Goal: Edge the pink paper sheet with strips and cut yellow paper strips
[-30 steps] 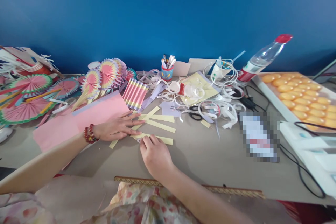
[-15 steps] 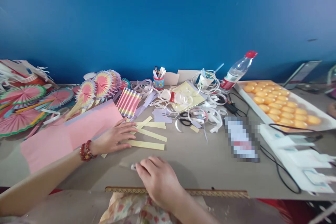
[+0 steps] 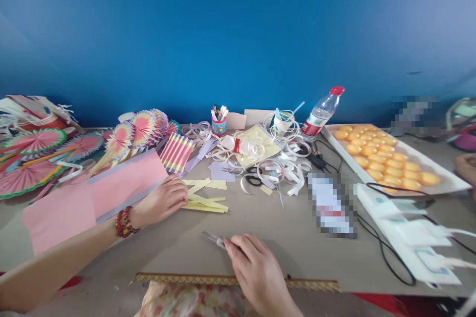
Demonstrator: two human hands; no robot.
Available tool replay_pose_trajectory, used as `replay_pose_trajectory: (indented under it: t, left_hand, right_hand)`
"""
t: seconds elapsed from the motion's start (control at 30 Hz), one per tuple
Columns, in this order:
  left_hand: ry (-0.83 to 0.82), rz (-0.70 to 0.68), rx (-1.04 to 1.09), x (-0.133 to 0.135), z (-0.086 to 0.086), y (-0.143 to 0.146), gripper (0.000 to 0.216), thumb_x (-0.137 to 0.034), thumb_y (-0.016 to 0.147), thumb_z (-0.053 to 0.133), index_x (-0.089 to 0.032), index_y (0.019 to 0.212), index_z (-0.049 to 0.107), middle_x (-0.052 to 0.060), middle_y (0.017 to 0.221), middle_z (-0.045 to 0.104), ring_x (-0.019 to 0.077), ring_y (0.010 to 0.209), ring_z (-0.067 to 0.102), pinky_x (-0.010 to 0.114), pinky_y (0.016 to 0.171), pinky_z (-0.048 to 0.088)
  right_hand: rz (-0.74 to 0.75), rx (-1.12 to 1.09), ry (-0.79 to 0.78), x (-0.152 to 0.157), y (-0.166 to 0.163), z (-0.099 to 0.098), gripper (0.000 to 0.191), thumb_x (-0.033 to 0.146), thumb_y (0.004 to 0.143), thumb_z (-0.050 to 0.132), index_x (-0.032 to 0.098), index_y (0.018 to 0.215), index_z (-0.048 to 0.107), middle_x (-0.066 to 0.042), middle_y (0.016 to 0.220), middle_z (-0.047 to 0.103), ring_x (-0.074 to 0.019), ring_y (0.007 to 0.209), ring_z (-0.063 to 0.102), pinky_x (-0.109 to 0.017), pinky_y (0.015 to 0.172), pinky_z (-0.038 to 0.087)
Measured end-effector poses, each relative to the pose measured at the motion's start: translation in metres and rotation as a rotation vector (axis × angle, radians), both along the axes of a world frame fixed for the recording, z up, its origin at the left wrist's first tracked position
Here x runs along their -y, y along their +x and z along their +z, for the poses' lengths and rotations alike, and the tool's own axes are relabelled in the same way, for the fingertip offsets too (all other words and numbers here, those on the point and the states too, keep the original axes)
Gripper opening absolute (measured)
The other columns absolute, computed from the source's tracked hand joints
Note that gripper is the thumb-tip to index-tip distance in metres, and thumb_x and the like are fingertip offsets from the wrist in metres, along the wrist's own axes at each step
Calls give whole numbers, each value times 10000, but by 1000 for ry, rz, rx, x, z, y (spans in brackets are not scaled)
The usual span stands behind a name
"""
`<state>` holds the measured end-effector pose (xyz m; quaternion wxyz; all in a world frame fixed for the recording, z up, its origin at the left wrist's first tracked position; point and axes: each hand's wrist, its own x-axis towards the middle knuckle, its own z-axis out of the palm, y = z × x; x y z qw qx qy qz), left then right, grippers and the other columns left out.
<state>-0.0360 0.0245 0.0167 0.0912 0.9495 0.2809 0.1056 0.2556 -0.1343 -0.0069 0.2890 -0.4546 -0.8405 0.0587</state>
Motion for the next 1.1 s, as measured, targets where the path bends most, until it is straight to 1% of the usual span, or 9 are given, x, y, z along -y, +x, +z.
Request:
replay_pose_trajectory:
  t: [0.1, 0.2, 0.3, 0.43, 0.57, 0.73, 0.8, 1.0, 1.1]
  left_hand:
    - [-22, 49, -14, -2, -1, 1, 107, -266, 959, 498, -200, 888, 543, 15, 864, 618, 193, 870, 569, 412, 995, 355]
    - [6, 94, 4, -4, -2, 3, 161, -309, 939, 544, -192, 1049, 530, 60, 1041, 615, 226, 972, 561, 395, 952, 380]
    - [94, 50, -10, -6, -2, 7, 183, -289, 948, 519, -208, 1109, 549, 76, 1150, 573, 241, 1051, 527, 393, 959, 371]
    - [140, -52, -89, -7, -2, 11, 137, -227, 957, 485, -225, 922, 617, 37, 908, 591, 202, 874, 535, 349, 828, 383]
    - [131, -74, -47, -7, 4, 8, 219, -217, 984, 440, -227, 900, 642, 1, 700, 586, 160, 698, 537, 330, 760, 364]
    - [182, 23, 67, -4, 21, 3, 241, -217, 973, 416, -202, 884, 640, 17, 690, 601, 164, 661, 541, 317, 702, 369]
    - [157, 33, 99, -2, 23, 5, 240, -236, 972, 423, -193, 861, 631, 25, 704, 608, 169, 672, 544, 309, 680, 376]
    - [29, -15, 34, 4, 0, 14, 285, -387, 994, 472, -193, 846, 620, 26, 761, 644, 179, 747, 587, 313, 730, 409]
    - [1, 49, 21, 12, -7, 17, 234, -334, 1005, 439, -188, 897, 587, 30, 824, 641, 188, 789, 588, 318, 758, 419]
  right_hand:
    - [0, -18, 21, -2, 1, -1, 362, 71, 950, 381, 184, 1169, 646, -93, 958, 671, -172, 826, 632, -283, 748, 548]
    - [-4, -19, 60, -4, 2, 0, 352, 79, 949, 390, 184, 1162, 649, -90, 949, 677, -170, 815, 637, -286, 755, 551]
    - [-5, -14, 77, -4, 3, 0, 350, 83, 946, 391, 187, 1157, 651, -89, 946, 680, -169, 809, 640, -285, 749, 552]
    - [-12, -25, 58, -3, 4, -4, 350, 84, 950, 392, 193, 1162, 647, -87, 936, 676, -169, 814, 636, -281, 735, 546]
    - [8, -33, 41, -3, 4, -5, 337, 97, 960, 395, 191, 1173, 638, -83, 920, 673, -171, 796, 621, -286, 715, 537]
    - [57, -51, 71, -3, 5, -1, 333, 91, 953, 398, 180, 1170, 634, -84, 918, 679, -170, 779, 616, -286, 701, 528]
    - [85, -64, 97, -2, 6, 1, 328, 93, 950, 407, 166, 1176, 633, -88, 917, 681, -173, 788, 618, -290, 703, 526]
    - [93, -31, 125, 4, 15, 1, 347, 84, 940, 415, 154, 1201, 632, -97, 936, 685, -177, 831, 637, -293, 728, 536]
    - [58, -44, 130, 6, 21, -3, 368, 78, 937, 420, 157, 1236, 619, -100, 968, 683, -178, 875, 645, -294, 780, 538]
